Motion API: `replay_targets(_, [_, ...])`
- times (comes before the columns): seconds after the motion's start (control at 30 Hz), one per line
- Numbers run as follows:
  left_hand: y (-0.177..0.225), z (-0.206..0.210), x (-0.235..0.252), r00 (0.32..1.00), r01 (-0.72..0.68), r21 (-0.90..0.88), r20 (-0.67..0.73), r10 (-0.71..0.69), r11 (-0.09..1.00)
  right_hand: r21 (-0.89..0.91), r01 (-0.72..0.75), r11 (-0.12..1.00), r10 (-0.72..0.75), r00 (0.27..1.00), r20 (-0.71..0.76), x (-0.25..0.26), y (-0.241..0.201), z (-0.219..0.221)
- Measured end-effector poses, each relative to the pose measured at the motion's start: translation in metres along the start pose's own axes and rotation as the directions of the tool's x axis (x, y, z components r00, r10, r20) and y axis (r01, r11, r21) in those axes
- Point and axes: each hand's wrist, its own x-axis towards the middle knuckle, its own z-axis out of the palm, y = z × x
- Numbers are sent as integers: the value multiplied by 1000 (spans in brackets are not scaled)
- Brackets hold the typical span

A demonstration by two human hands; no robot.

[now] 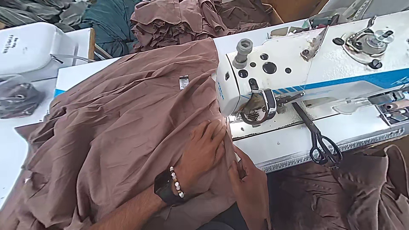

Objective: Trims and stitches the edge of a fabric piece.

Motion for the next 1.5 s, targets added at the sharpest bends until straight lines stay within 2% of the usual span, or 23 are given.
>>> replay_targets(0.23, [-33,-2,19,978,-200,-48,-68,197,979,-6,19,1000,-19,1000,-1,-11,-14,-14])
replay_targets(0.4, [-55,-4,39,923,-376,-84,-123,365,923,-161,111,981,-114,993,-11,-1,-21,-23])
replay_targets(0.53, [-65,-7,54,841,-528,-36,-161,517,849,-321,220,921,-223,974,30,29,-34,-30])
replay_targets(0.57, [-62,-9,52,842,-529,-19,-142,521,849,-345,230,910,-223,973,61,40,-37,-29])
replay_targets(0.6, [-53,-12,48,871,-484,-26,-114,478,875,-364,226,904,-210,974,83,53,-37,-25])
replay_targets(0.67, [-25,-17,30,970,-244,-118,-20,244,962,-426,174,888,-139,984,111,78,-27,-13])
replay_targets(0.73, [-9,-14,10,998,3,-219,66,12,976,-460,164,872,-133,986,99,84,-13,-4])
replay_targets(0.77, [-10,-11,5,996,48,-238,81,-29,970,-453,193,870,-178,981,76,79,-5,-4])
replay_targets(0.87, [-27,-7,1,995,-41,-221,78,59,974,-286,246,926,-215,967,137,40,19,-19])
replay_targets(0.97, [-29,-9,5,986,-135,-221,69,154,966,3,175,985,-172,962,210,9,44,-39])
replay_targets(1.0, [-27,-8,3,984,-150,-223,65,168,963,40,164,986,-169,958,233,2,47,-43])
replay_targets(1.07, [-27,-7,5,979,-184,-209,43,197,961,-46,187,981,-173,962,209,-5,41,-40])
replay_targets(1.17, [-25,-6,4,976,-207,-194,24,216,959,-107,220,970,-214,974,70,16,27,-24])
replay_targets(1.2, [-25,-6,4,977,-201,-189,26,210,961,-121,220,968,-210,974,86,30,23,-20])
replay_targets(1.27, [-26,-6,5,980,-193,-187,20,200,963,-156,178,972,-139,963,231,62,17,-18])
replay_targets(1.33, [-27,-6,5,982,-179,-183,22,186,967,-170,106,980,-21,899,438,87,11,-24])
replay_targets(1.37, [-28,-6,5,984,-171,-182,25,178,968,-176,88,980,10,871,491,93,10,-30])
replay_targets(1.43, [-31,-8,6,984,-159,-186,48,171,970,-261,68,963,73,866,495,85,8,-50])
replay_targets(1.5, [-31,-10,3,978,-176,-185,81,193,967,-258,143,955,-18,902,432,55,20,-69])
